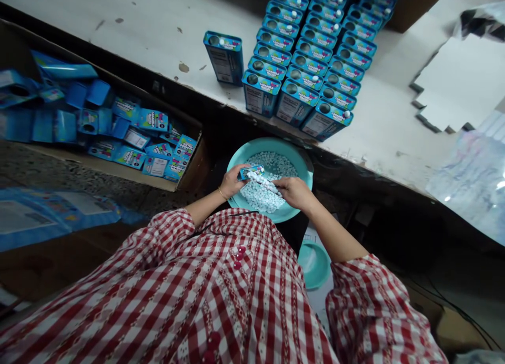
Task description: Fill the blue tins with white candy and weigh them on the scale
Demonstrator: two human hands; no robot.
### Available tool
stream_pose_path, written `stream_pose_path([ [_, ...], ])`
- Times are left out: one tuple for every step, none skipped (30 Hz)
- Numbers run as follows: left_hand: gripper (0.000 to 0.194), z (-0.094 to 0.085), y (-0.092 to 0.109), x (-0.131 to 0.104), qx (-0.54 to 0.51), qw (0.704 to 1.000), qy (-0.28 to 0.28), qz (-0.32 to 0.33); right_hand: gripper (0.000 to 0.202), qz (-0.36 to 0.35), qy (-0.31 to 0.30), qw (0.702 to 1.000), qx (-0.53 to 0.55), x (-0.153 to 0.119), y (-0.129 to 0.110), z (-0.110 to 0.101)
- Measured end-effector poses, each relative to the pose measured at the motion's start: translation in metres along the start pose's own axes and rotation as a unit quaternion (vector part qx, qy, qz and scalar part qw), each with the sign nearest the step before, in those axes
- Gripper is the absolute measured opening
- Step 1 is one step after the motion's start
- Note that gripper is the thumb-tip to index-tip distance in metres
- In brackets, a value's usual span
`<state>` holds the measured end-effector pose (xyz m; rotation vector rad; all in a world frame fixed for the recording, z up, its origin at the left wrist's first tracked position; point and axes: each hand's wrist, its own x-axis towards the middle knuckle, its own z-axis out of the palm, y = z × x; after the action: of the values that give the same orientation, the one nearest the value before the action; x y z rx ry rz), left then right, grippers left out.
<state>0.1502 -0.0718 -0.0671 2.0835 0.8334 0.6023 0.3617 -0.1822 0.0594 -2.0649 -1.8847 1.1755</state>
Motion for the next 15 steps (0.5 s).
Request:
stream_pose_path([
  [0.038,0.000,-0.001,0.000,0.003,1.000,-0.002,0.005,0.034,0.012,-0.013,0.999,-0.039,0.004,-0.009,-0.005],
  [0.039,0.000,-0.001,0.000,0.006,1.000,-0.005,0.010,0.033,0.029,-0.028,0.996,-0.081,0.008,-0.019,-0.009],
  [0.039,0.000,-0.002,0.000,0.009,1.000,-0.010,0.014,0.033,0.047,-0.046,0.990,-0.123,0.013,-0.028,-0.012],
  [0.040,0.000,-0.003,0.000,0.013,1.000,-0.015,0.018,0.033,0.065,-0.065,0.983,-0.160,0.017,-0.038,-0.015],
  [0.041,0.001,-0.003,0.000,0.018,0.999,-0.023,0.022,0.033,0.080,-0.083,0.975,-0.192,0.021,-0.047,-0.017],
  [0.041,0.001,-0.003,0.000,0.024,0.999,-0.029,0.026,0.033,0.094,-0.098,0.967,-0.216,0.025,-0.057,-0.019],
  [0.042,0.001,-0.003,-0.001,0.028,0.999,-0.034,0.031,0.033,0.104,-0.106,0.960,-0.236,0.028,-0.066,-0.020],
  [0.041,0.002,-0.004,-0.001,0.032,0.998,-0.035,0.034,0.032,0.111,-0.110,0.955,-0.250,0.031,-0.075,-0.021],
  [0.041,0.002,-0.004,-0.001,0.033,0.998,-0.034,0.038,0.032,0.116,-0.109,0.952,-0.261,0.033,-0.082,-0.022],
  [0.040,0.002,-0.004,-0.001,0.033,0.998,-0.033,0.041,0.032,0.118,-0.107,0.950,-0.268,0.033,-0.089,-0.023],
  [0.040,0.003,-0.005,-0.001,0.032,0.998,-0.031,0.042,0.032,0.117,-0.103,0.950,-0.272,0.032,-0.093,-0.025],
  [0.040,0.003,-0.005,-0.001,0.029,0.998,-0.028,0.041,0.032,0.114,-0.100,0.949,-0.275,0.030,-0.096,-0.027],
  [0.040,0.003,-0.005,-0.001,0.024,0.999,-0.026,0.038,0.032,0.112,-0.097,0.950,-0.276,0.026,-0.095,-0.030],
  [0.039,0.002,-0.006,-0.001,0.017,0.999,-0.023,0.034,0.031,0.108,-0.095,0.951,-0.275,0.020,-0.091,-0.033],
  [0.039,0.002,-0.006,-0.001,0.008,0.999,-0.019,0.027,0.031,0.106,-0.091,0.952,-0.272,0.013,-0.084,-0.035],
])
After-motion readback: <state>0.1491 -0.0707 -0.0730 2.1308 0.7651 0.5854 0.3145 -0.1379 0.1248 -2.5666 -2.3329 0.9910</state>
